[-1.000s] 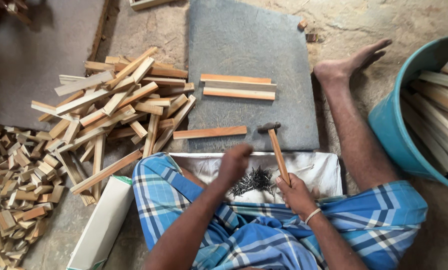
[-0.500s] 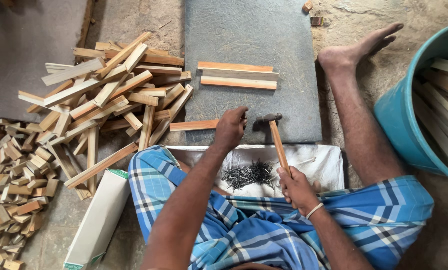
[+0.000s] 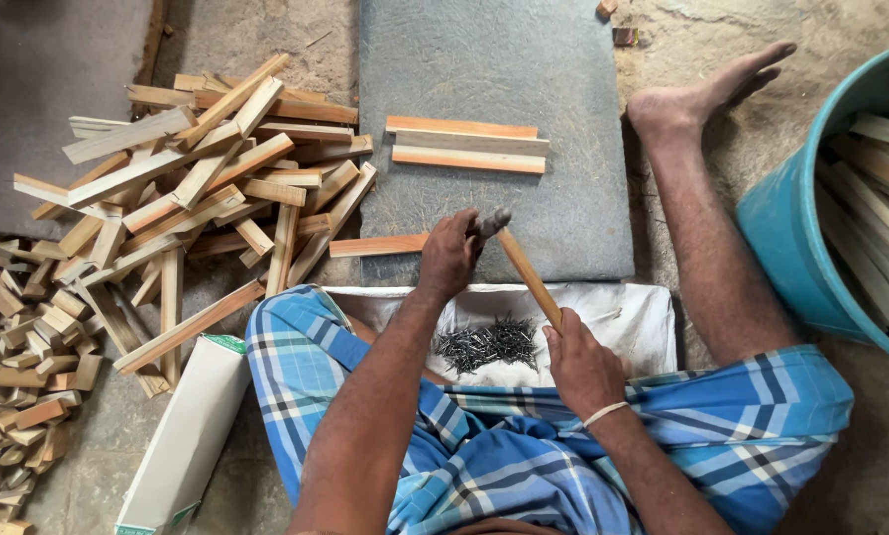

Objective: The person sits on the floor and repeatedly hammers nails into small wooden planks. They pick up a plank, place a nail, hammer it in, and then move the finished piece aside. The process is repeated continuously with multiple planks.

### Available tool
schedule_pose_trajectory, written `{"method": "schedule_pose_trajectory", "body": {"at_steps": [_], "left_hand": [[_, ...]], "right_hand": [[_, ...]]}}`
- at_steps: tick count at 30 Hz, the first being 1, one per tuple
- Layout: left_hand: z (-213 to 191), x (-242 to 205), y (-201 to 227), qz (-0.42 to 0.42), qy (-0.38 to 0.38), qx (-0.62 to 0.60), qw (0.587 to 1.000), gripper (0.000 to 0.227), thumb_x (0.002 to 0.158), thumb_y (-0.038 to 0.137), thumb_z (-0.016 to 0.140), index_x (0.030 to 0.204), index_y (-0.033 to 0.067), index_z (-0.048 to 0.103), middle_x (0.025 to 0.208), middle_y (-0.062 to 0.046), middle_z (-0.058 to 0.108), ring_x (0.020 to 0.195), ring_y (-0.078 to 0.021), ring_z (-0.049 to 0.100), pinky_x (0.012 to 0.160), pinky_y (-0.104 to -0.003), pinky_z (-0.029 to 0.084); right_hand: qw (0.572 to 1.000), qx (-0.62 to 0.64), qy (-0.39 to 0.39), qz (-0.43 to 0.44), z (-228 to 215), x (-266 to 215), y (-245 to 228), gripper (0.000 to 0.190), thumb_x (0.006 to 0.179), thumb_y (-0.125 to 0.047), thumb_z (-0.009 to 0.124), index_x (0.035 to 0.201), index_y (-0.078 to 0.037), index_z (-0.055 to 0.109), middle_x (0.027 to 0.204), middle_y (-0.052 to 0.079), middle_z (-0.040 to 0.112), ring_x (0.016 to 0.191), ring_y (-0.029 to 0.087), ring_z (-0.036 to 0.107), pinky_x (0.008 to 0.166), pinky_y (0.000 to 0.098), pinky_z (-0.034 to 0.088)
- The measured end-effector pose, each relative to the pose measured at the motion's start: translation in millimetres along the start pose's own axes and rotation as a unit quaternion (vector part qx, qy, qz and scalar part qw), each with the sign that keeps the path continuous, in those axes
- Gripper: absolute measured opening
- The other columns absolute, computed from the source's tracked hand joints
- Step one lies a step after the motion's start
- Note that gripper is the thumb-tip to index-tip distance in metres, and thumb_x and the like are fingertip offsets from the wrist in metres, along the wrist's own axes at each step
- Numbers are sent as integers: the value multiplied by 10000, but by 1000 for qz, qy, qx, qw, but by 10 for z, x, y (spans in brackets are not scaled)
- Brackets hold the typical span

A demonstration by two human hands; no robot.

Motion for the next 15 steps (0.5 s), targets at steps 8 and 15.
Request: {"method": "schedule_pose_trajectory", "body": {"at_steps": [8, 15], "left_hand": [[-109, -2, -67, -19, -19, -140, 990, 592, 956, -59, 538, 1506, 84, 374, 1335, -193, 595, 1181, -325, 650, 1033, -410, 558], [-170, 7, -42, 42, -6, -91, 995, 694, 881, -124, 546, 1523, -5, 313, 1407, -249, 532, 1302, -390, 565, 1137, -471, 472]], "right_hand": [[960, 193, 181, -89, -172, -259, 148, 283, 1075, -249, 480, 1248, -25, 457, 791, 184, 645, 663, 333, 699, 603, 508, 568], [998, 34, -33, 48, 219, -35, 181, 338, 1046, -350, 497, 1211, -56, 510, 953, 185, 716, 750, 410, 718, 653, 522, 579]]}}
Point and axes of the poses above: each hand's wrist, its own x-axis towards the middle knuckle, its own z-axis out of the palm, y = z × x, the point moved 3 cm from there along x, towards the middle knuckle
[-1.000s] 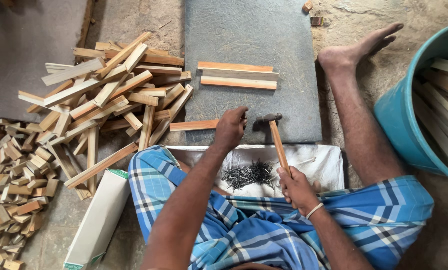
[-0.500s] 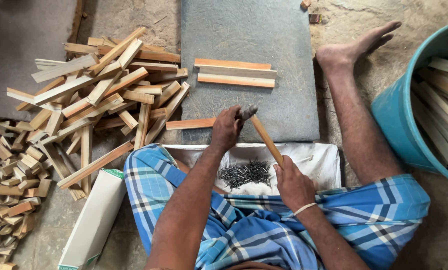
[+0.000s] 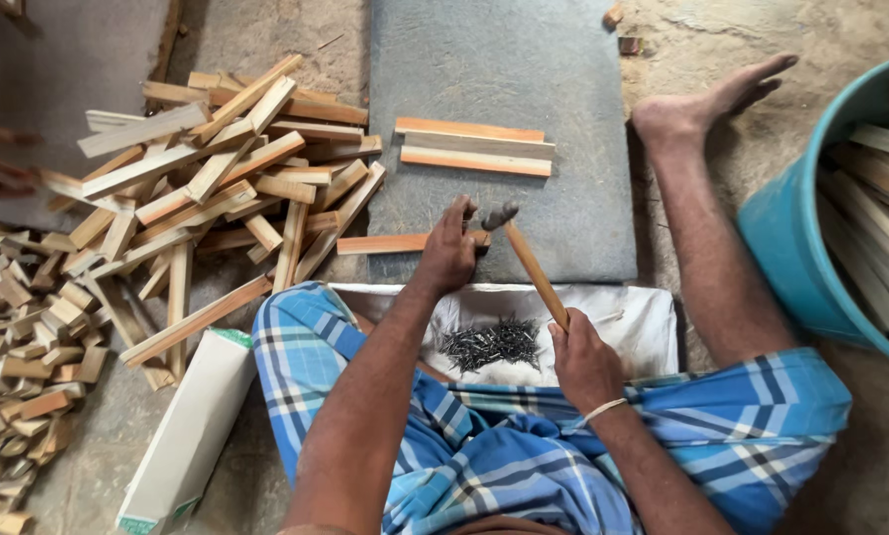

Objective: The person sits on the floor and repeatedly hammers nails into small wooden planks. They pick up a plank, place a nail, hammer it in, and then move the finished piece aside. The process is repeated continuously with multiple planks.

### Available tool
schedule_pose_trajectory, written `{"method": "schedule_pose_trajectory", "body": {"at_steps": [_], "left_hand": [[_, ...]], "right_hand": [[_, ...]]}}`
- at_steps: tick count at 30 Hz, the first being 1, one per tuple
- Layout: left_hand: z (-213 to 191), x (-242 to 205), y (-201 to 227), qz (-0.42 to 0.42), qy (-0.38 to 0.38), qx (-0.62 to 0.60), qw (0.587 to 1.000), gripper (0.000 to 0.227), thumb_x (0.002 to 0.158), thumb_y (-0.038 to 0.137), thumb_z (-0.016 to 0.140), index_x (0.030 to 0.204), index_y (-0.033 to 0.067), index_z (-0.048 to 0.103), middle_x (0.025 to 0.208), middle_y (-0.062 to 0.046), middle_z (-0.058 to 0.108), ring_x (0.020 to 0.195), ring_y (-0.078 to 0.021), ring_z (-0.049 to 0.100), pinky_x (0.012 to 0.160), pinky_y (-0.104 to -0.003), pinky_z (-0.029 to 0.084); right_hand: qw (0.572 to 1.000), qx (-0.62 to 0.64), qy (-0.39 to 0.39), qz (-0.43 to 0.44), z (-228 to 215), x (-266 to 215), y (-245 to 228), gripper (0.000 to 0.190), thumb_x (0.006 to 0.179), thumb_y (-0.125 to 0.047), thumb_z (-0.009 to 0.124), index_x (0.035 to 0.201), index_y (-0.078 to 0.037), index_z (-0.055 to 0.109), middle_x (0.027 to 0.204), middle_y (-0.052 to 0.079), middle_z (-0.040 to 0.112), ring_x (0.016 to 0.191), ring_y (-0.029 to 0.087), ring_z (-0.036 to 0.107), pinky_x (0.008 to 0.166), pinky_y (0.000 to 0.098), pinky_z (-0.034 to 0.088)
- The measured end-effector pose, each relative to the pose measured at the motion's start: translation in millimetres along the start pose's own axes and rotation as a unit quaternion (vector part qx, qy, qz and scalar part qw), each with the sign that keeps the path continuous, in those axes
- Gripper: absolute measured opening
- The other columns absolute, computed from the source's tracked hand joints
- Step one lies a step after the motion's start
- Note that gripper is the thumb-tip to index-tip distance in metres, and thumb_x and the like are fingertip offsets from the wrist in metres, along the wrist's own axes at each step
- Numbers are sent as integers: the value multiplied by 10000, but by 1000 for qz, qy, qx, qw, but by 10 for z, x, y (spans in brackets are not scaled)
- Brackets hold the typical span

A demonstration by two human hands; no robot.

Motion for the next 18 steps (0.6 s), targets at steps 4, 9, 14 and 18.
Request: {"method": "schedule_pose_trajectory", "body": {"at_steps": [4, 9, 14, 18], "left_hand": [[-81, 7, 298, 128, -32, 153, 979, 570, 829, -6, 692, 1350, 70, 476, 1266, -217, 636, 1199, -377, 594, 1049, -519, 497], [-466, 426, 711, 120, 69, 46, 989, 281, 1057, -9, 632, 1295, 106, 539, 986, -98, 643, 858, -198, 659, 663, -307, 617], [-1346, 309, 392, -243, 245, 18, 938, 284, 1005, 112, 699, 1277, 80, 626, 1040, -171, 621, 858, -280, 619, 649, -344, 591], [-1274, -218, 69, -352, 75, 211, 909, 411, 984, 259, 688, 1272, -14, 581, 1303, -203, 547, 1145, -337, 586, 967, -513, 522]], "right_hand": [[996, 74, 54, 15, 45, -31, 181, 331, 1045, -346, 536, 1185, -47, 562, 858, 197, 717, 761, 405, 701, 668, 529, 540], [925, 334, -41, 176, 124, -59, 487, 287, 1035, -321, 581, 960, -44, 589, 679, 46, 566, 538, 159, 531, 463, 337, 430], [873, 413, -95, 241, 112, -27, 394, 265, 1001, -294, 603, 892, -61, 538, 638, -21, 463, 470, 84, 418, 365, 274, 349], [885, 405, -79, 215, 42, -50, 315, 268, 1005, -286, 605, 900, -46, 548, 637, -20, 476, 470, 78, 434, 367, 271, 361]]}}
Point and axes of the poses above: each hand's wrist, its own x-axis towards the middle knuckle, its own z-axis out of the palm, y = z × x, the point moved 3 cm from there along x, towards the middle knuckle
